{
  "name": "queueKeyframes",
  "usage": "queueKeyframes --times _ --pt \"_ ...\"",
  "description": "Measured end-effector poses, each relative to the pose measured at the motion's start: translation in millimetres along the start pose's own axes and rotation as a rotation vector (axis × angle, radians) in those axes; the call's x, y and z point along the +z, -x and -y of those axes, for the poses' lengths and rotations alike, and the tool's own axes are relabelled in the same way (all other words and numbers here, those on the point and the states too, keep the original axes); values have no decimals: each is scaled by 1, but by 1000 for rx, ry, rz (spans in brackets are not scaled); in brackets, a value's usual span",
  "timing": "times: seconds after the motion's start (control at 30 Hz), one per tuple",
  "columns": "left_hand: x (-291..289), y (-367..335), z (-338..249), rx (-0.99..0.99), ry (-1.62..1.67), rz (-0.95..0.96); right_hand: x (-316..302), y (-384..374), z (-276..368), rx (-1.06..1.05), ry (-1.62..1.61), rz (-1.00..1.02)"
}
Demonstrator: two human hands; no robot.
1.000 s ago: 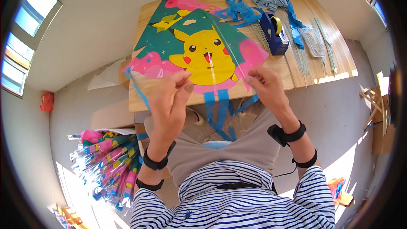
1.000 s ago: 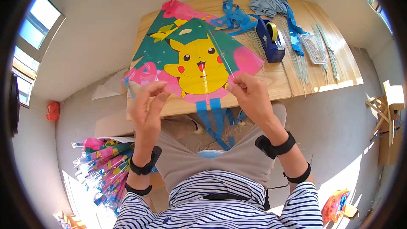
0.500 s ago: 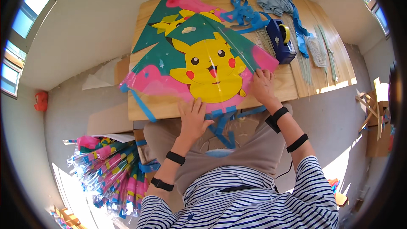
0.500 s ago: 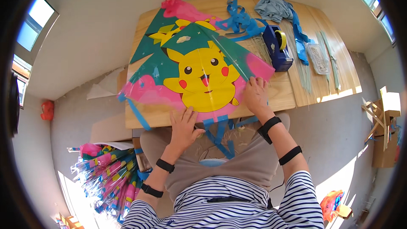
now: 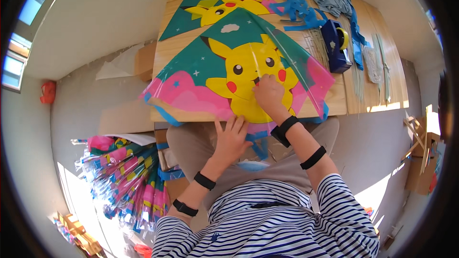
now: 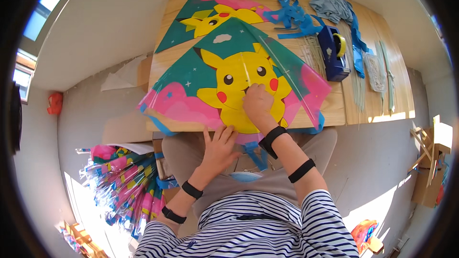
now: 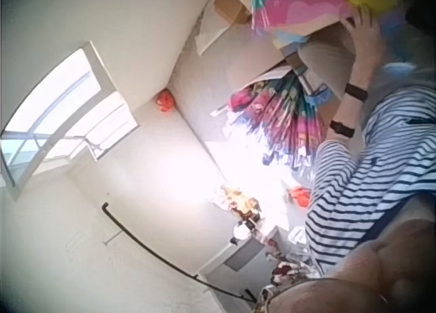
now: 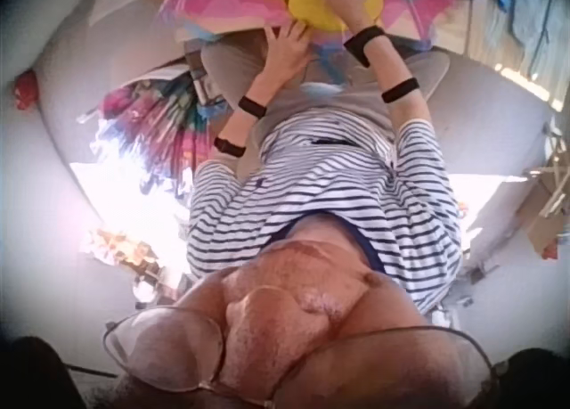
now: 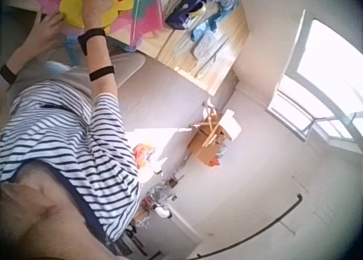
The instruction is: Assembling and applying tape to a character-themed plastic kite on a wooden table.
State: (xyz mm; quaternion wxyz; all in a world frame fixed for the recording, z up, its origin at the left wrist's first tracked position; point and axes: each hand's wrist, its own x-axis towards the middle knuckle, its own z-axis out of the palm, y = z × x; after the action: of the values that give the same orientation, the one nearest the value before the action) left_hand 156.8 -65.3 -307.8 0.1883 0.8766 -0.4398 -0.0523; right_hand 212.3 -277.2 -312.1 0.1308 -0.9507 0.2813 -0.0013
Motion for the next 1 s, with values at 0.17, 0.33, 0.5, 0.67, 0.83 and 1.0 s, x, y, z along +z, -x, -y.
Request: queueKeyframes --times 0.17,0.33,0.5,0.67,0.83,1.0 --pt "7 6 -5 -27 39 -36 4 -6 -1 55 10 15" --pt "5 4 -4 -26 50 -64 4 -20 1 112 -49 10" --pt "6 6 -9 -13 38 -57 0 -17 -3 77 -90 -7" --pt "-5 6 -13 -21 155 -50 -11 -11 -12 45 -138 16" --pt "-84 -17 35 -78 370 -358 -86 29 -7 -264 -344 13" --pt "-215 -59 90 -96 378 -796 -179 79 -28 -697 -444 -64"
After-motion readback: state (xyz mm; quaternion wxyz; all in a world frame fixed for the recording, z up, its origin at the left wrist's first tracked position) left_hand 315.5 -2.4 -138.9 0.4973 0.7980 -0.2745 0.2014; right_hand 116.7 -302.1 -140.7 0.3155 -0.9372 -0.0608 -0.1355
